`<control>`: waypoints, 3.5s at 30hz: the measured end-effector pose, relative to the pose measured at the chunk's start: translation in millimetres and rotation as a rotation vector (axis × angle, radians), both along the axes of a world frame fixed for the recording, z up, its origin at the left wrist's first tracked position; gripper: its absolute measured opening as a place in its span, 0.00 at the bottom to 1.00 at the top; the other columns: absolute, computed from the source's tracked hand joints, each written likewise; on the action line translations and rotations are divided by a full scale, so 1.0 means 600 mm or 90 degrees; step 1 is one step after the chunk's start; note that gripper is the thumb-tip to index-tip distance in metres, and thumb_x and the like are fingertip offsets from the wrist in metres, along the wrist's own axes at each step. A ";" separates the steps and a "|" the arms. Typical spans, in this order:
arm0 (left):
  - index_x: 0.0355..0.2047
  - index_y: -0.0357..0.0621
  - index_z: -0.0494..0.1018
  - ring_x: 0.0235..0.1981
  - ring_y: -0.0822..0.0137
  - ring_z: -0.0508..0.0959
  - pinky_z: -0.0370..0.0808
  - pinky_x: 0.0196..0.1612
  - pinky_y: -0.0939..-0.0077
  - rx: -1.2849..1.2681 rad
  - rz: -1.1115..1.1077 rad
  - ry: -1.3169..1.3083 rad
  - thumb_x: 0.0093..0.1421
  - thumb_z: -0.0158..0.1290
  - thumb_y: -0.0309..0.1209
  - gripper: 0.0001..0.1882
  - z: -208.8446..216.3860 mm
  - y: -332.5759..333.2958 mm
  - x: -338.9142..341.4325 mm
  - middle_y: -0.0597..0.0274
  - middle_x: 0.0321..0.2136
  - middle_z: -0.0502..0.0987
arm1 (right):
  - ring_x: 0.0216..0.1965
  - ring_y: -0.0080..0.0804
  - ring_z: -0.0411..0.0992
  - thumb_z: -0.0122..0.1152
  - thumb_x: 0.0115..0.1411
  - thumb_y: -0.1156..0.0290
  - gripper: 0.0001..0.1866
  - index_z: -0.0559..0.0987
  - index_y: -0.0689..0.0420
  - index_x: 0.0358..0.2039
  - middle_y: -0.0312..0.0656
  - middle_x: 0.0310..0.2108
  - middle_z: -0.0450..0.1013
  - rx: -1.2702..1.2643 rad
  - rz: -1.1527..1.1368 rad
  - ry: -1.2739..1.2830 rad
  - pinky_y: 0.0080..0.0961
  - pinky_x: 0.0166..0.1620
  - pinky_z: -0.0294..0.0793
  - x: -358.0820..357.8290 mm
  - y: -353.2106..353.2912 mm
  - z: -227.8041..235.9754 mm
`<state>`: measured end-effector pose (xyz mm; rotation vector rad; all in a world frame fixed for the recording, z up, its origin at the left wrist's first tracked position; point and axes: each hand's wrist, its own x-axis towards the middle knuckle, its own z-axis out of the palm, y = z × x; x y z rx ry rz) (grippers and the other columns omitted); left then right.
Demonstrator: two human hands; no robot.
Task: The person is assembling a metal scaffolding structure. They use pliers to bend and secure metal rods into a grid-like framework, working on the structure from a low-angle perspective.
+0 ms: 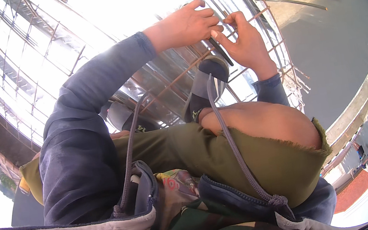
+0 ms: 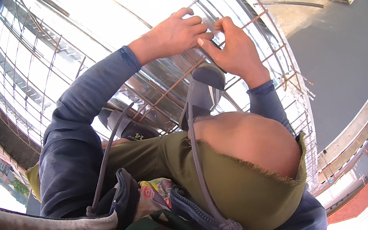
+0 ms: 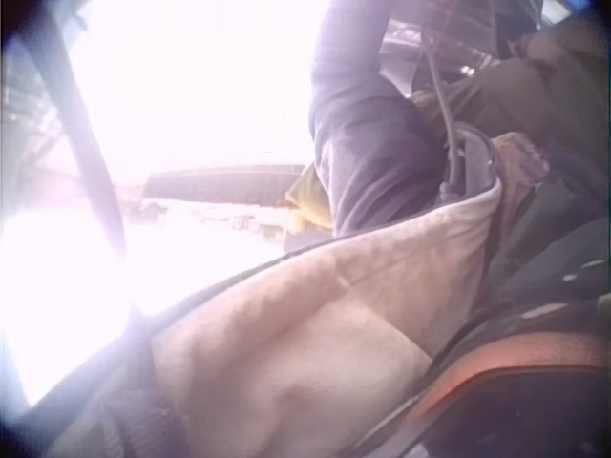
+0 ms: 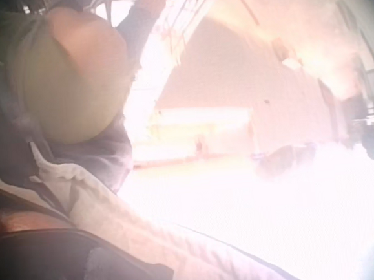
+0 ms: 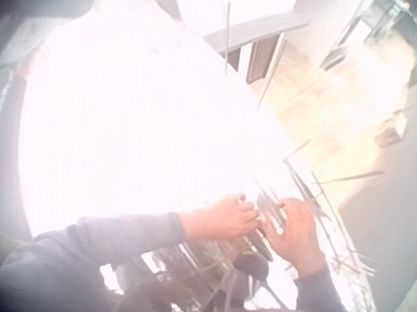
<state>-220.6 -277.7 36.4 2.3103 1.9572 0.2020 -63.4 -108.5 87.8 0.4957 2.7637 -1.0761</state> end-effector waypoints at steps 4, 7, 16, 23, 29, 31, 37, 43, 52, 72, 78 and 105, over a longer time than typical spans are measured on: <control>0.58 0.68 0.78 0.62 0.73 0.75 0.55 0.83 0.52 0.168 0.024 -0.008 0.64 0.62 0.33 0.22 0.035 0.030 -0.028 0.82 0.52 0.80 | 0.37 0.22 0.79 0.67 0.74 0.60 0.21 0.70 0.57 0.56 0.38 0.36 0.79 -0.561 -0.277 -0.146 0.24 0.38 0.77 0.019 -0.008 0.017; 0.61 0.64 0.77 0.66 0.68 0.74 0.60 0.80 0.52 0.263 0.079 -0.042 0.62 0.65 0.31 0.26 0.034 0.056 -0.031 0.76 0.63 0.77 | 0.28 0.20 0.73 0.67 0.74 0.56 0.18 0.75 0.56 0.51 0.35 0.29 0.78 -0.538 -0.292 -0.140 0.22 0.32 0.73 0.012 -0.006 0.014; 0.69 0.39 0.71 0.46 0.56 0.87 0.83 0.47 0.58 0.026 0.863 -1.174 0.68 0.60 0.43 0.33 -0.013 0.221 0.058 0.49 0.51 0.85 | 0.37 0.46 0.80 0.59 0.72 0.65 0.14 0.84 0.63 0.40 0.49 0.37 0.81 0.344 0.006 -0.196 0.43 0.42 0.81 -0.081 0.125 0.116; 0.66 0.43 0.73 0.40 0.59 0.87 0.82 0.36 0.58 -0.019 1.102 -1.300 0.72 0.60 0.42 0.27 -0.021 0.287 0.059 0.52 0.40 0.87 | 0.56 0.56 0.75 0.59 0.67 0.73 0.12 0.84 0.66 0.45 0.53 0.52 0.75 0.694 0.230 -0.448 0.57 0.54 0.81 -0.179 0.125 0.122; 0.56 0.45 0.79 0.30 0.61 0.86 0.80 0.30 0.63 0.058 0.990 -1.511 0.76 0.54 0.36 0.14 -0.047 0.294 0.058 0.55 0.36 0.87 | 0.56 0.54 0.75 0.60 0.67 0.73 0.13 0.85 0.66 0.47 0.51 0.53 0.74 0.777 0.263 -0.524 0.61 0.54 0.81 -0.193 0.125 0.106; 0.58 0.37 0.77 0.26 0.68 0.81 0.76 0.30 0.65 0.100 0.957 -1.613 0.75 0.52 0.31 0.16 -0.038 0.297 0.048 0.59 0.34 0.85 | 0.57 0.54 0.75 0.60 0.67 0.73 0.13 0.85 0.66 0.47 0.51 0.53 0.74 0.788 0.267 -0.535 0.62 0.54 0.81 -0.198 0.118 0.107; 0.52 0.33 0.77 0.26 0.67 0.81 0.77 0.29 0.71 0.172 0.924 -1.767 0.75 0.50 0.26 0.12 -0.054 0.308 0.048 0.53 0.35 0.85 | 0.48 0.51 0.80 0.62 0.69 0.69 0.12 0.79 0.62 0.47 0.50 0.50 0.76 0.865 0.371 -0.468 0.60 0.48 0.84 -0.193 0.124 0.105; 0.51 0.31 0.77 0.24 0.66 0.81 0.77 0.27 0.71 0.222 0.912 -1.832 0.75 0.50 0.27 0.12 -0.033 0.288 0.053 0.49 0.38 0.85 | 0.28 0.35 0.82 0.72 0.65 0.69 0.21 0.70 0.58 0.50 0.46 0.36 0.78 0.488 0.301 -0.546 0.35 0.28 0.83 -0.202 0.200 0.114; 0.57 0.45 0.77 0.66 0.52 0.72 0.65 0.70 0.44 0.484 0.587 -0.599 0.58 0.63 0.30 0.25 -0.024 0.252 0.055 0.54 0.55 0.78 | 0.24 0.30 0.79 0.80 0.62 0.66 0.26 0.70 0.59 0.50 0.39 0.28 0.76 -0.166 -0.201 -0.678 0.28 0.25 0.77 -0.231 0.183 0.164; 0.46 0.47 0.79 0.39 0.55 0.87 0.74 0.46 0.57 0.424 0.584 -0.432 0.52 0.66 0.36 0.20 -0.018 0.377 0.025 0.56 0.30 0.86 | 0.36 0.53 0.84 0.78 0.53 0.73 0.15 0.80 0.64 0.36 0.52 0.36 0.84 0.410 0.337 -0.636 0.43 0.36 0.80 -0.311 0.293 0.144; 0.45 0.47 0.78 0.32 0.52 0.87 0.75 0.41 0.52 0.248 0.482 -0.627 0.52 0.65 0.37 0.20 -0.016 0.358 -0.054 0.59 0.25 0.85 | 0.38 0.47 0.84 0.74 0.56 0.73 0.21 0.77 0.53 0.49 0.46 0.36 0.83 0.784 0.444 -0.334 0.44 0.37 0.83 -0.293 0.222 0.165; 0.51 0.44 0.79 0.44 0.49 0.85 0.80 0.50 0.54 0.194 0.294 -0.768 0.55 0.61 0.33 0.22 0.006 0.331 -0.079 0.45 0.39 0.85 | 0.45 0.40 0.87 0.62 0.67 0.68 0.04 0.81 0.51 0.39 0.45 0.37 0.86 0.972 0.464 -0.258 0.47 0.47 0.85 -0.240 0.167 0.170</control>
